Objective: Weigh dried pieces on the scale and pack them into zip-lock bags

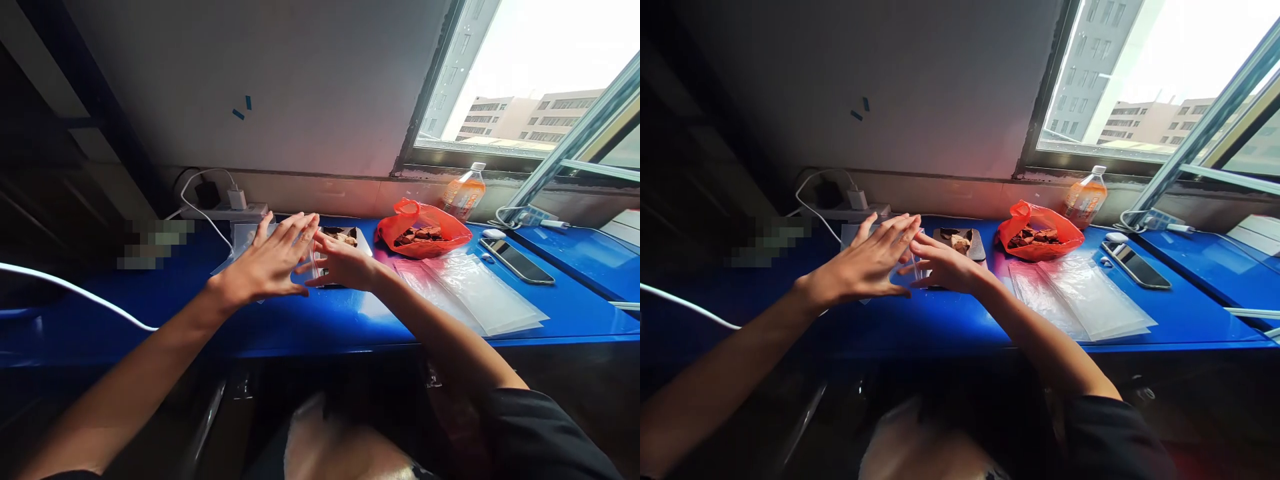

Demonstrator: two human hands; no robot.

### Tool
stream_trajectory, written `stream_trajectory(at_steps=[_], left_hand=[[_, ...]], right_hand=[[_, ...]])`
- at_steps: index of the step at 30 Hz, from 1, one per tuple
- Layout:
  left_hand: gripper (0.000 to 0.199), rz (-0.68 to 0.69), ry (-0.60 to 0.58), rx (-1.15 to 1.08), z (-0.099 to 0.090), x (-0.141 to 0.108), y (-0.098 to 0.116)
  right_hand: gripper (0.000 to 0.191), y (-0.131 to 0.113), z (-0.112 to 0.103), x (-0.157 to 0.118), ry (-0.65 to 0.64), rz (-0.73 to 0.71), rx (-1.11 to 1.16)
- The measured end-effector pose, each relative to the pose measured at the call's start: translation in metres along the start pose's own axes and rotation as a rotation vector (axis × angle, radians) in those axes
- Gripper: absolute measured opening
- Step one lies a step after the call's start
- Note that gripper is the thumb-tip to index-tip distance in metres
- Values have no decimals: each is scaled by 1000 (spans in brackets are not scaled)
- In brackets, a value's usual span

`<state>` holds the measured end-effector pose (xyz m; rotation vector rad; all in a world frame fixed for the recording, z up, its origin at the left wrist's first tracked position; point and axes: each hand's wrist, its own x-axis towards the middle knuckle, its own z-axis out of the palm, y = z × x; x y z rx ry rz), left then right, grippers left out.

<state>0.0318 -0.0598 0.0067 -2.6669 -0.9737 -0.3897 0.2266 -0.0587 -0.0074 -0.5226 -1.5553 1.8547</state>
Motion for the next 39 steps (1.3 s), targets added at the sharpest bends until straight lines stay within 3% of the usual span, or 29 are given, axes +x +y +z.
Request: stream_trajectory(at_steps=[5, 8, 11, 13, 15, 17, 20, 25, 27, 33, 36, 39], left_hand=[[117, 4, 74, -6, -1, -9, -4], [112, -24, 88, -33, -4, -11, -11], [113, -103, 89, -117, -5, -6, -20], [116, -160, 72, -188, -2, 2, -27], [118, -188, 57, -258, 3, 11, -32], [118, -193, 57, -324, 8, 21, -36], [118, -199, 62, -409, 14, 33, -41], [124, -252, 63, -581, 21, 36, -46], [123, -278, 51, -669, 25, 32, -45], [120, -308, 89, -823, 36, 21, -39], [119, -349, 124, -888, 33, 20, -38], [119, -381, 157, -996, 26, 22, -35]], right_hand=[[45, -5, 15, 4, 6, -109, -87], [38, -14, 10, 5, 66, -215, -332], [36, -20, -23, 3, 407, -432, -862], [48, -17, -54, 4, 550, -487, -1218], [70, -9, -83, 9, 495, -322, -1484], [81, 1, -103, 17, 394, -166, -1598], [74, 14, -115, 31, 326, -89, -1607], [27, 20, -114, 44, 394, -218, -1539], [18, 19, -114, 44, 398, -244, -1524], [15, 12, -110, 37, 460, -311, -1457], [18, -6, -96, 29, 521, -383, -1204], [17, -36, -70, 21, 392, -408, -1019]])
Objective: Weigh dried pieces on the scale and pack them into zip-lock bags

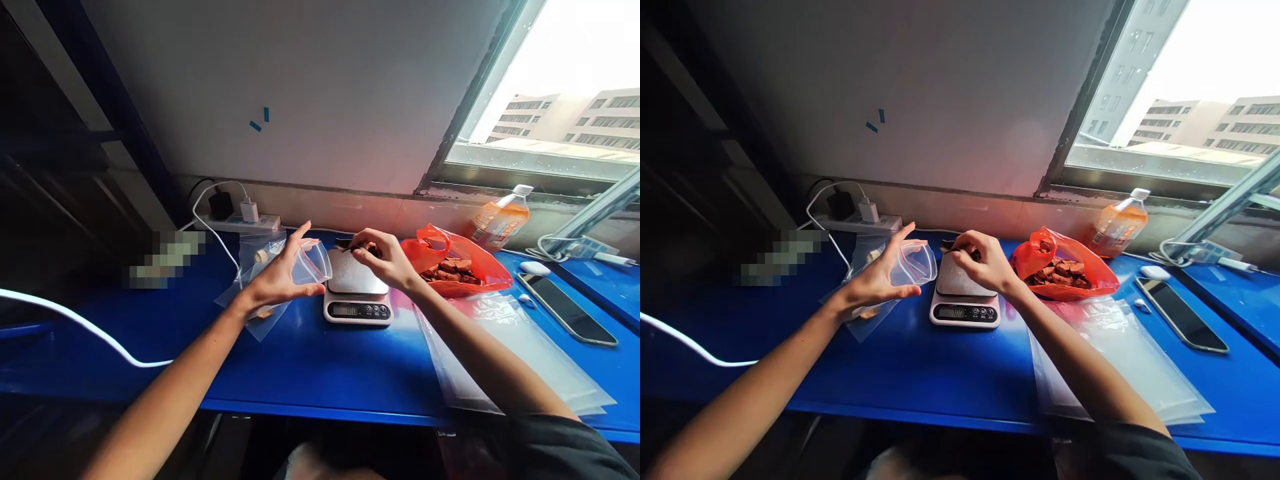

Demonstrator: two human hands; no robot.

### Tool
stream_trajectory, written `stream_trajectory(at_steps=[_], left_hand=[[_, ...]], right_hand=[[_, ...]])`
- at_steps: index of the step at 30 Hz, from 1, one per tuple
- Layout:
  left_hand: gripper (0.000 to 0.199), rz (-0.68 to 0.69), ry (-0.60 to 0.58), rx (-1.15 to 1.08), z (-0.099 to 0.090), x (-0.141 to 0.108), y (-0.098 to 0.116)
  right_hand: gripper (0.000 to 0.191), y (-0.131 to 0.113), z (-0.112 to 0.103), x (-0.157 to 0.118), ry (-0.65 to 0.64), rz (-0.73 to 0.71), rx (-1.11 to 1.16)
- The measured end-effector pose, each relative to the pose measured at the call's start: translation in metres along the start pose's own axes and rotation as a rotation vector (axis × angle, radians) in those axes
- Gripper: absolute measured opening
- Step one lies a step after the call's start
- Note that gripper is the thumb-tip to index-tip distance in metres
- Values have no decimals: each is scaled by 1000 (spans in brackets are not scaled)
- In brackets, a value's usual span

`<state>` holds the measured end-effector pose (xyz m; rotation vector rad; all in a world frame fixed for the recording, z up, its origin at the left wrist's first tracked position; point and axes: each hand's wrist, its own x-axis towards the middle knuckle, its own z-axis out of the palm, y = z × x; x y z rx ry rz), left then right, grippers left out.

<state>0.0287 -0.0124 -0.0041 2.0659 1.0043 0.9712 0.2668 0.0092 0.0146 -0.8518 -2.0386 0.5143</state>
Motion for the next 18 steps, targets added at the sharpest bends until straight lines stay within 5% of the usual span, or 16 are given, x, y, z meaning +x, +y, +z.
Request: stream_trajectory(at_steps=[5, 8, 12, 18], left_hand=[[121, 19, -54, -128, 8, -1, 10], [118, -11, -78, -118, 11, -2, 9], [114, -31, 4, -101, 9, -1, 1], [107, 118, 135, 101, 21, 10, -2]], right_hand=[[11, -48, 1, 25, -423, -119, -162], [19, -47, 18, 37, -506, -118, -275], [29, -34, 38, 39, -281, 21, -267], [33, -31, 55, 37, 109, 184, -76]])
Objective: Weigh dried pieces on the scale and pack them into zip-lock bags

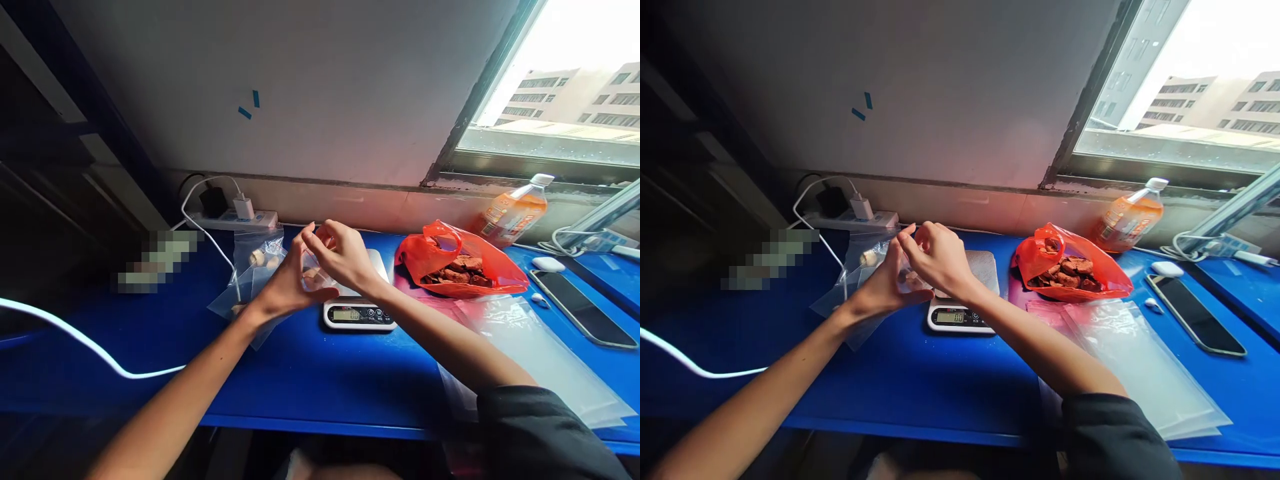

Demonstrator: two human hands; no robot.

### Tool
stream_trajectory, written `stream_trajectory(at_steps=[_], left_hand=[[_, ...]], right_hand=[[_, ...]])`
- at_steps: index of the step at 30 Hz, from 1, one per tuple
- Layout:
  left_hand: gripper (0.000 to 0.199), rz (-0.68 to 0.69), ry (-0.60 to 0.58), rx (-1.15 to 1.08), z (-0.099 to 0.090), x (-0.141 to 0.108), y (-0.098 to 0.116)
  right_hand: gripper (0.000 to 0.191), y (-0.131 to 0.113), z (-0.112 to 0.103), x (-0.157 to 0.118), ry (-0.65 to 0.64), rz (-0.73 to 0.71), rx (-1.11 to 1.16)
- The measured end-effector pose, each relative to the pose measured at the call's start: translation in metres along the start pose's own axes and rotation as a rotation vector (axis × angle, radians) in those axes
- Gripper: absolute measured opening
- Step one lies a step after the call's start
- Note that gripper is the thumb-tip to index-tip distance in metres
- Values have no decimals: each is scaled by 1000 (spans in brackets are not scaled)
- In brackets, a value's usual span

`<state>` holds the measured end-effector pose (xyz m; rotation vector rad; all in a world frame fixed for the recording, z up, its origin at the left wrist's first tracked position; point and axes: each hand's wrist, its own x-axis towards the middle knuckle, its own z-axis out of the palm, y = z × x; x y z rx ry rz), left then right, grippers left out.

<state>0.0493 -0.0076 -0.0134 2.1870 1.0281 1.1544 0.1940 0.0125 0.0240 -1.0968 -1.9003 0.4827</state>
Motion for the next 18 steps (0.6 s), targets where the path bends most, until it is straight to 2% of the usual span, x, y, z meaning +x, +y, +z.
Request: stream_trajectory(at_steps=[4, 6, 8, 10, 13, 15, 18], left_hand=[[106, 55, 139, 91, 8, 14, 7], [104, 74, 251, 150, 9, 22, 11], [106, 102, 341, 199, 9, 29, 15], [110, 108, 388, 214, 9, 32, 18], [112, 51, 336, 68, 5, 32, 23], [94, -37, 288, -155, 0, 30, 25], [49, -209, 309, -436, -4, 28, 25]], right_hand=[[32, -3, -7, -6, 93, -95, 109], [25, -3, -18, -13, 150, -190, 31], [19, -2, -31, -20, 145, -241, -70], [14, 1, -42, -26, 101, -207, -122], [14, 5, -57, -29, 63, -47, -73], [17, 8, -65, -31, 35, 64, 19], [17, 12, -70, -37, -46, 204, 257]])
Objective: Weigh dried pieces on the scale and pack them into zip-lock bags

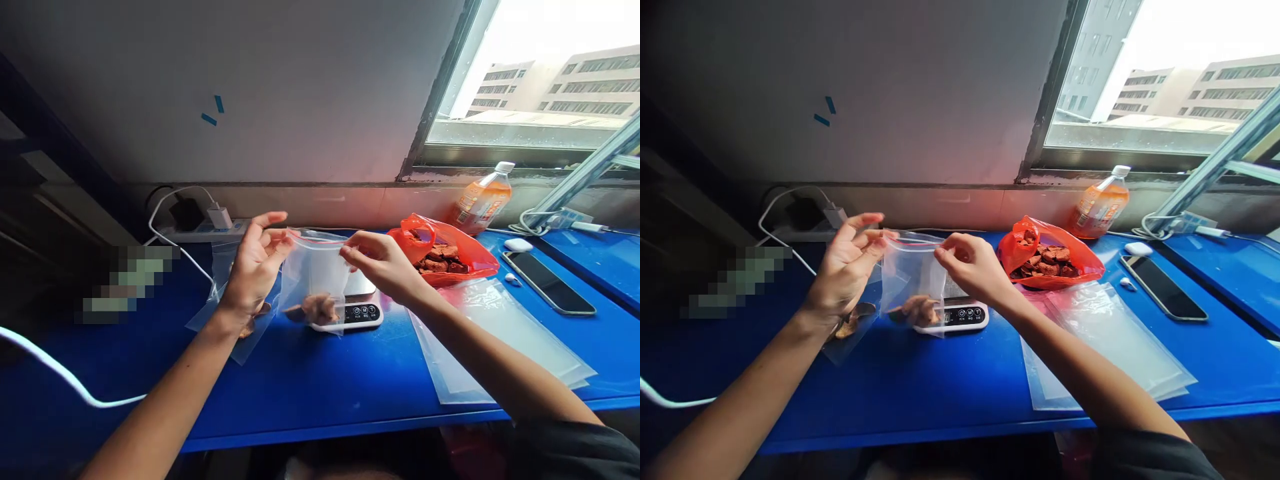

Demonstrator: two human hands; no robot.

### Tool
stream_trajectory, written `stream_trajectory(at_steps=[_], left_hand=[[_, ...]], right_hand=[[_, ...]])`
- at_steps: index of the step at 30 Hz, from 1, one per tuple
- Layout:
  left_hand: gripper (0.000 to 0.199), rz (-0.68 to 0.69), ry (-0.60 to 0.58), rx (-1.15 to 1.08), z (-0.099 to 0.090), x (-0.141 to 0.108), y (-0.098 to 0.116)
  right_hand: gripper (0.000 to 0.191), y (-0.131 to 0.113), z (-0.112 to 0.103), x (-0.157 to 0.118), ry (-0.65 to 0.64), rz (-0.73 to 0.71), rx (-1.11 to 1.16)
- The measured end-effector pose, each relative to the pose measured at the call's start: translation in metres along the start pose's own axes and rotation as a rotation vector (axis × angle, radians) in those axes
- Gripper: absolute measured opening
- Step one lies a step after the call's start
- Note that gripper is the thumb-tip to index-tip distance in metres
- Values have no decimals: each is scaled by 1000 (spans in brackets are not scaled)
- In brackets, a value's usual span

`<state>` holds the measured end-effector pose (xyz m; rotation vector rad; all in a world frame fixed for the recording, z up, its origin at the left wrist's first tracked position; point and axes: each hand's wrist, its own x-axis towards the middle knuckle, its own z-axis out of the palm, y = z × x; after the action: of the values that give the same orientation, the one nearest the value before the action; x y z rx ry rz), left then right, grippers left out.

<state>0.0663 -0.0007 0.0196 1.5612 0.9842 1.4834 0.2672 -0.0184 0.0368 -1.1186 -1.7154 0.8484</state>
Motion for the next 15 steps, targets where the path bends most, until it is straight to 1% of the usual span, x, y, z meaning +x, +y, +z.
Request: stream_trajectory(at_steps=[1, 3, 6, 8, 10, 11, 13, 15], left_hand=[[38, -57, 24, -48, 0, 0, -1], [29, -167, 55, -114, 0, 0, -3], [31, -340, 58, -199, 1, -3, -8], [34, -413, 37, -216, 0, -6, -10], [33, -420, 16, -188, 1, -9, -12], [32, -397, 10, -155, 1, -11, -14], [26, -317, -3, -56, 5, -15, -15], [20, -211, -25, 61, 10, -20, -17]], right_hand=[[15, 2, 0, -3, -19, 41, 89], [15, 7, 1, -11, -17, 107, 230], [19, 16, 2, -23, 12, 173, 308], [21, 21, 2, -30, 0, 199, 285], [24, 23, 0, -33, -16, 172, 148], [26, 22, 0, -33, -16, 127, 38], [33, 18, 1, -30, -7, -4, -196], [39, 11, 7, -23, -29, -125, -361]])
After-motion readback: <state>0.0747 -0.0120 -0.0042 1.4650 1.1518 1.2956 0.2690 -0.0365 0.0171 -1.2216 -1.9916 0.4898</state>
